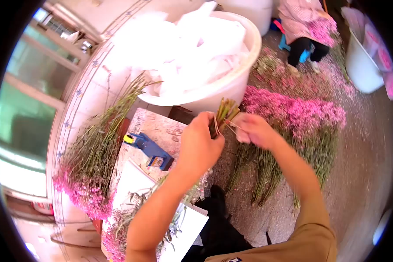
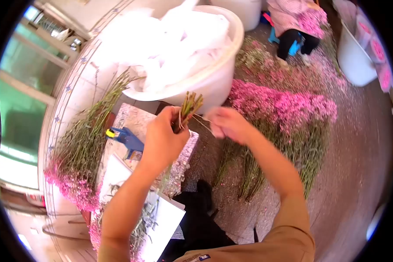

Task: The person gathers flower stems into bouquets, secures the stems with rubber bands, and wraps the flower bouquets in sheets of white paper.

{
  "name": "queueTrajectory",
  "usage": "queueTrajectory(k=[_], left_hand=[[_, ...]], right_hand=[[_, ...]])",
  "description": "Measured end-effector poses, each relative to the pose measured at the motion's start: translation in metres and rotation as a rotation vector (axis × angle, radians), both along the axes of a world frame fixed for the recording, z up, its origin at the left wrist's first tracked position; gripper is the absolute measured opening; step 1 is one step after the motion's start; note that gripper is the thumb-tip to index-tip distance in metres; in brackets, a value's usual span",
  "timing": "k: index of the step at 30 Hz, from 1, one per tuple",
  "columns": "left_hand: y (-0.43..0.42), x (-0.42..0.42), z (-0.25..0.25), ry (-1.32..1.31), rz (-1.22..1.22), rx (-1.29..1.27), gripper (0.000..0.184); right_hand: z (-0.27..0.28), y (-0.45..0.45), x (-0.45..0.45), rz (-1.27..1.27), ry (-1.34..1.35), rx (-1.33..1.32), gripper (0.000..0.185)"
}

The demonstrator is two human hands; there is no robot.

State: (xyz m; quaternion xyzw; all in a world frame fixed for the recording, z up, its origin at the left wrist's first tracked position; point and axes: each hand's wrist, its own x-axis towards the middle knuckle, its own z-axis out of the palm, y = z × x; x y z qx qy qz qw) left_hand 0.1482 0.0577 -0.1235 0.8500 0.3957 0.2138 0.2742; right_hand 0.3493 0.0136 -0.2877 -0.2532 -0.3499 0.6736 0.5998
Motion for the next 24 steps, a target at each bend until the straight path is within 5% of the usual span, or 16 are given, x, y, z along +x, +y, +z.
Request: queueTrajectory(k=[2, 5, 8, 11, 13, 17, 22, 24], left_hand=[[0.022, -0.007, -0.002, 0.053, 0.055, 0.029, 0.033], [0.017, 0.001, -0.042, 0.0, -0.076, 0.177, 0.028], [-0.042, 0.018, -0.076, -0.173, -0.312, -0.001, 0.034], [-0.092, 0.017, -0.016, -0.063, -0.226, 0.09, 0.035], [-0.085, 0.007, -0.001, -0.129, -0.138, 0.079, 0.034], [-0.048, -0.009, 0.001, -0.163, -0.042, 0.2, 0.033], [-0.06, -0.002, -0.016, -0.133, -0.061, 0.278, 0.05], [-0.081, 0.001, 0.0, -0.039, 0.023, 0.003, 0.069]], right_hand=[[0.029, -0.054, -0.027, -0.268, -0.099, 0.101, 0.025], [0.128, -0.093, -0.03, -0.193, -0.502, 0.414, 0.035], [0.197, -0.056, -0.01, -0.073, -0.922, 0.485, 0.029], [0.15, 0.006, 0.01, 0.124, -0.69, 0.262, 0.023], [0.11, 0.012, 0.011, -0.091, -0.421, -0.165, 0.02], [0.099, -0.06, -0.035, -0.281, 0.264, -0.26, 0.022], [0.112, -0.083, -0.01, -0.455, 0.279, -0.136, 0.023], [0.125, -0.087, -0.004, -0.516, 0.26, -0.141, 0.024]])
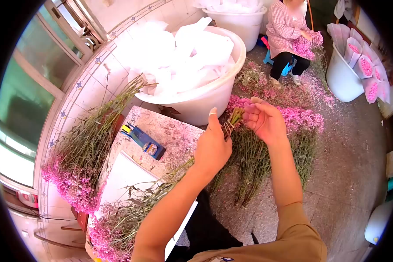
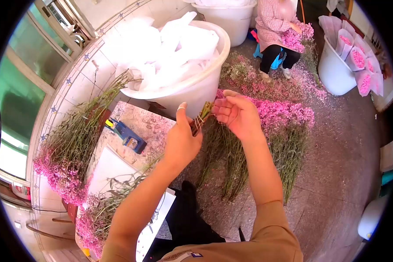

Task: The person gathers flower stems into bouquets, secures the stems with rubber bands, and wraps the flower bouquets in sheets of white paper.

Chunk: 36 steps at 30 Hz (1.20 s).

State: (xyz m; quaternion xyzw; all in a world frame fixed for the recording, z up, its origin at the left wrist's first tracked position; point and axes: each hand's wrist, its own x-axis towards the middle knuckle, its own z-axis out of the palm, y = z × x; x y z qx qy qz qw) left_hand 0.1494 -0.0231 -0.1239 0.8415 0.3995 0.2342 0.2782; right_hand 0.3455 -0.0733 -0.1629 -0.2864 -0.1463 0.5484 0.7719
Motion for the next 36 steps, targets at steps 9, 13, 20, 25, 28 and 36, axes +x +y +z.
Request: queueTrajectory(k=[9, 13, 20, 25, 28, 36], left_hand=[[0.001, -0.011, -0.01, -0.205, -0.197, 0.159, 0.088], [0.0, -0.02, 0.008, -0.089, -0.125, 0.11, 0.088], [-0.064, -0.11, -0.006, -0.173, -0.256, 0.137, 0.061], [-0.18, -0.289, -0.033, -0.136, -0.344, -0.473, 0.049], [-0.253, -0.385, -0.068, -0.344, 0.058, -0.865, 0.052], [-0.35, -0.498, -0.106, -1.261, 0.775, -1.102, 0.061]], right_hand=[[0.09, -0.061, -0.081, 0.032, -1.758, -0.116, 0.032], [0.043, -0.08, -0.08, -0.458, -1.12, -0.049, 0.034], [-0.094, -0.041, -0.123, -0.058, -0.383, -0.24, 0.062], [-0.089, -0.016, -0.159, -0.123, -0.823, -0.134, 0.045], [-0.069, -0.002, -0.199, -0.143, -1.038, -0.082, 0.036], [0.034, 0.032, -0.445, 0.375, -1.337, 0.194, 0.037]])
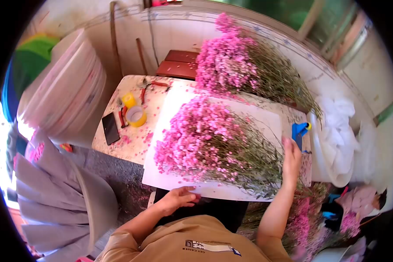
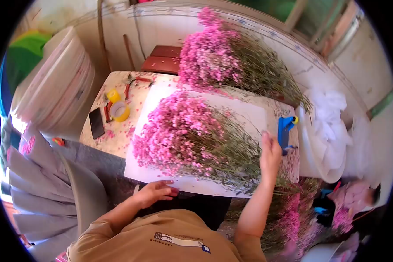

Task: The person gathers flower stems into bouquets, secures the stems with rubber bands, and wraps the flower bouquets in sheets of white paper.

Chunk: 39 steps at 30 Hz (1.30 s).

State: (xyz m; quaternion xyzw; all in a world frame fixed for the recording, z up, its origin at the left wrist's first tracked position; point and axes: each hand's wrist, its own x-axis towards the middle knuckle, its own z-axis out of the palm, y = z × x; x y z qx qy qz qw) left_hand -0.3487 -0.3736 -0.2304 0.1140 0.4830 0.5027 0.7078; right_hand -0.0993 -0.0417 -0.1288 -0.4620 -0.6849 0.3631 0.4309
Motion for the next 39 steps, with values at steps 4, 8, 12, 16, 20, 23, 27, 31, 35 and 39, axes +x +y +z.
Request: queueTrajectory(k=[4, 8, 12, 16, 20, 23, 27, 31, 35, 39], left_hand=[[-0.007, -0.041, 0.001, -0.138, 0.163, 0.039, 0.095], [0.006, -0.061, 0.011, -0.163, 0.273, 0.099, 0.099], [0.045, -0.068, 0.011, -0.2, 0.36, 0.131, 0.098], [0.066, -0.061, 0.013, -0.39, 0.418, 0.191, 0.071], [0.049, -0.038, 0.017, -0.497, 0.437, 0.149, 0.047], [0.05, -0.008, -0.001, -0.569, 0.675, 0.274, 0.038], [0.046, -0.026, 0.009, -0.56, 0.507, 0.231, 0.042], [0.039, -0.043, -0.023, -0.235, 0.292, 0.31, 0.058], [0.014, -0.067, -0.045, 0.327, 0.21, 0.344, 0.034], [0.014, -0.124, -0.017, 0.692, 0.525, 0.243, 0.016]], right_hand=[[0.014, 0.03, -0.144, 0.172, -0.326, -0.089, 0.063], [-0.032, 0.061, -0.258, 0.317, -0.626, -0.131, 0.079], [-0.094, 0.062, -0.288, 0.656, -0.722, -0.017, 0.06], [-0.021, -0.044, -0.265, 0.761, -0.87, -0.012, 0.051], [0.045, -0.091, -0.229, 1.11, -1.047, 0.045, 0.078], [0.04, -0.13, -0.23, 1.245, -1.099, 0.121, 0.113], [-0.004, -0.128, -0.243, 1.01, -1.108, 0.517, 0.106], [-0.008, -0.077, -0.267, 1.155, -0.881, 0.085, 0.081], [-0.03, -0.022, -0.264, 1.107, -0.924, -0.318, 0.082], [-0.033, -0.041, -0.258, 1.187, -0.801, -0.034, 0.085]])
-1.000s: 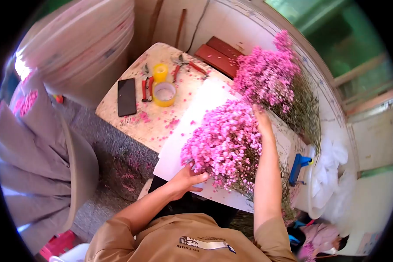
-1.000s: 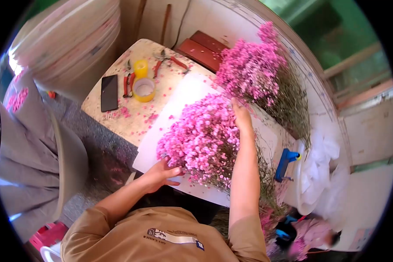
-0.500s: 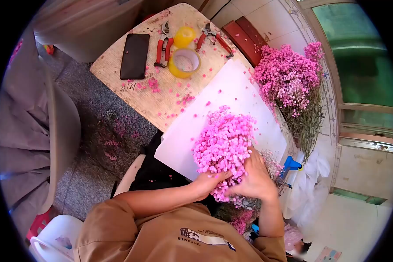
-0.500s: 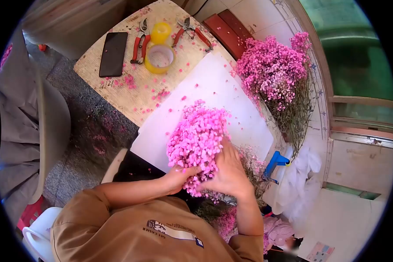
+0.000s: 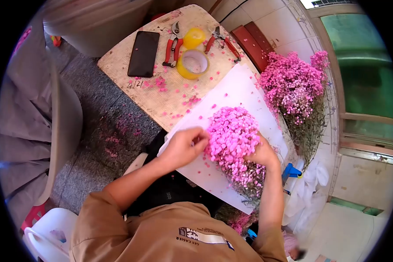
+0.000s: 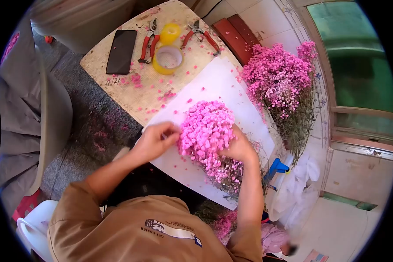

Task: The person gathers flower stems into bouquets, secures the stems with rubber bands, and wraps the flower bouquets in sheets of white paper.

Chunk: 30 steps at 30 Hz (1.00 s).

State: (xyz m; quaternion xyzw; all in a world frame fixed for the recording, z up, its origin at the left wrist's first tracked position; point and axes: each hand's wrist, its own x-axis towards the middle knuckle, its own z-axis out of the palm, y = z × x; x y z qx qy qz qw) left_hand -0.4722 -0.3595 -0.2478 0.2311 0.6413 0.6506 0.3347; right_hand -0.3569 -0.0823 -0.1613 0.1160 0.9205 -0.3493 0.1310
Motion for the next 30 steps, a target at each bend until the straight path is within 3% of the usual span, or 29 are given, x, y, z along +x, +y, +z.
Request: queueTrajectory(k=[2, 4, 8, 13, 15, 16, 18, 19, 22, 24, 25, 30], left_hand=[[0.021, -0.022, -0.004, 0.136, 0.124, 0.061, 0.018], [0.044, -0.038, -0.009, 0.113, 0.066, 0.075, 0.017], [0.076, -0.044, -0.03, 0.106, -0.063, 0.123, 0.015], [0.073, -0.039, -0.04, 0.145, -0.002, 0.181, 0.012], [0.068, -0.04, -0.045, -0.338, 0.01, 0.295, 0.012], [0.064, -0.04, -0.047, -0.337, 0.018, 0.295, 0.012], [0.055, -0.042, -0.039, -0.67, -0.017, 0.467, 0.012], [0.052, -0.042, -0.039, -0.671, -0.01, 0.47, 0.012], [0.048, -0.037, -0.039, -0.612, -0.036, 0.483, 0.017], [0.053, -0.03, -0.034, -0.045, -0.045, 0.168, 0.025], [0.054, -0.026, -0.031, 0.057, -0.022, 0.18, 0.029], [0.067, -0.019, -0.036, 0.246, 0.048, 0.134, 0.019]], right_hand=[[0.007, -0.016, -0.004, 0.077, 0.057, 0.101, 0.085], [0.01, -0.024, -0.001, 0.07, 0.046, 0.152, 0.101], [0.006, -0.032, 0.002, -0.009, 0.109, 0.161, 0.089], [0.003, -0.035, 0.006, 0.009, 0.118, 0.216, 0.092], [0.001, -0.032, 0.009, -0.024, 0.049, 0.228, 0.096], [-0.001, -0.03, 0.01, -0.016, 0.049, 0.227, 0.096], [-0.003, -0.028, 0.01, 0.011, 0.066, 0.24, 0.097], [-0.003, -0.028, 0.01, 0.018, 0.065, 0.24, 0.097], [-0.002, -0.03, 0.008, 0.009, 0.07, 0.196, 0.097], [-0.001, -0.032, 0.008, -0.01, 0.063, 0.175, 0.096], [-0.001, -0.033, 0.008, -0.009, 0.063, 0.175, 0.096], [0.0, -0.033, 0.008, -0.004, 0.066, 0.21, 0.095]])
